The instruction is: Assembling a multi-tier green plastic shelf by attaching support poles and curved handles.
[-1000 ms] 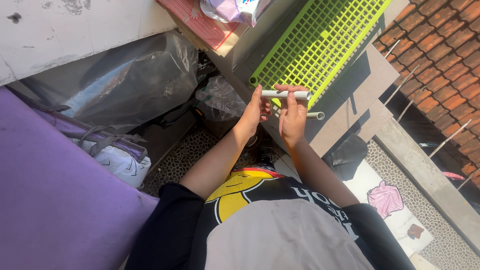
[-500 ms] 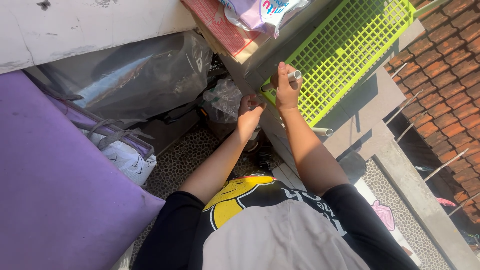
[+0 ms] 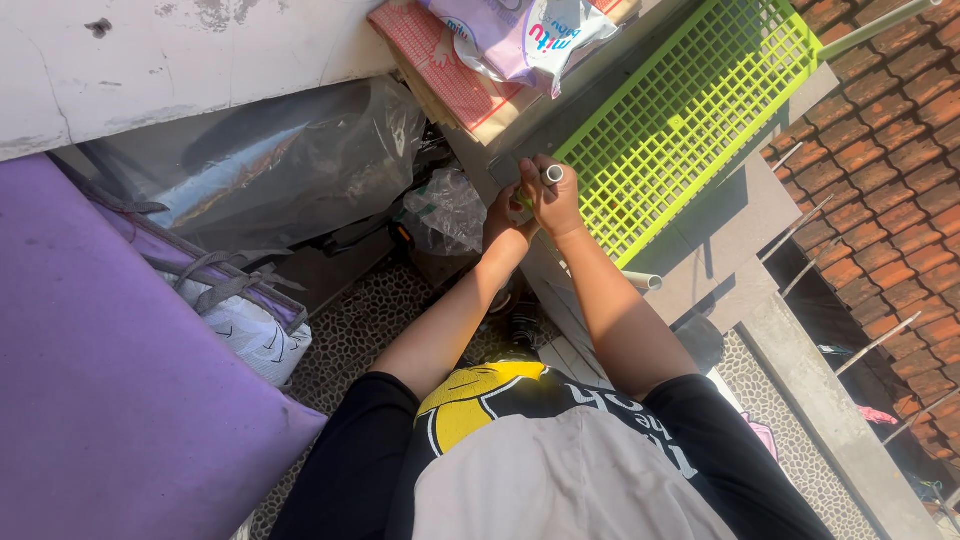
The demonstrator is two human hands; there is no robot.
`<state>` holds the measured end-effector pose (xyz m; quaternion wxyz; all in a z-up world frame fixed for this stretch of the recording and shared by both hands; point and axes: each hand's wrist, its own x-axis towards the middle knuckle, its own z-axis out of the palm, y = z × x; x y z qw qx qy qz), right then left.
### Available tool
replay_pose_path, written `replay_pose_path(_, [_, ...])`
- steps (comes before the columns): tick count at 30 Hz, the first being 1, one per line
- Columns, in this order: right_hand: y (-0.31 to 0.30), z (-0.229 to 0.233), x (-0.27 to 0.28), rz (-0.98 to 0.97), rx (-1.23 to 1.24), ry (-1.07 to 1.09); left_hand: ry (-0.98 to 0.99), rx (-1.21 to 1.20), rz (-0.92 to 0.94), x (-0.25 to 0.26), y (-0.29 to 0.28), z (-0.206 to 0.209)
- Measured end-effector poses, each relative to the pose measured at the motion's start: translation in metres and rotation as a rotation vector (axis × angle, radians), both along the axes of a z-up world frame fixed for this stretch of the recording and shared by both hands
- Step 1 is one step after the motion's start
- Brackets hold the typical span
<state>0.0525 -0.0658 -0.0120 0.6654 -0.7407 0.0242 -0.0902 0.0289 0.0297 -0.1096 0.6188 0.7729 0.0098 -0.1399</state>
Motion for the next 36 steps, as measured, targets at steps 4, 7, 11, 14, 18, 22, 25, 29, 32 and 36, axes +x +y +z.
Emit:
replay_pose_path(4, [0.0,-0.008,0.002,0.004,0.005,-0.002,0.064,-0.033,-0.017,0.001,-0.001,0.003])
replay_pose_path(7, [0.01,-0.008,0.0,-0.068,0.0,-0.008,0.011,-0.04,0.014,0.002,-0.002,-0.006])
replay_pose_path(11, [0.019,-0.015,0.003,-0.239,-0.14,-0.131,0.078,-0.042,-0.013,0.003,0.0,-0.002])
replay_pose_path(14, [0.02,-0.016,0.003,-0.249,-0.137,-0.149,0.128,-0.096,-0.008,0.001,0.0,-0.002])
replay_pose_path(18, [0.02,-0.011,0.002,-0.244,-0.116,-0.108,0.043,-0.109,-0.043,0.003,-0.002,-0.023])
replay_pose_path(22, [0.017,-0.014,0.003,-0.251,-0.138,-0.1,0.054,-0.081,-0.047,0.006,0.002,0.007])
replay_pose_path(25, [0.017,-0.009,-0.004,-0.184,0.019,-0.059,0.115,0.038,-0.073,0.006,-0.004,-0.01])
replay_pose_path(29, [0.023,-0.015,-0.014,-0.254,-0.015,0.059,0.375,-0.417,0.09,0.015,-0.015,-0.061])
replay_pose_path(32, [0.028,-0.029,-0.041,-0.394,-0.236,0.06,0.321,-0.484,0.069,0.009,-0.007,-0.037])
replay_pose_path(36, [0.038,0.016,-0.089,-0.356,-0.426,0.076,-0.052,-0.237,-0.018,-0.004,-0.006,-0.046])
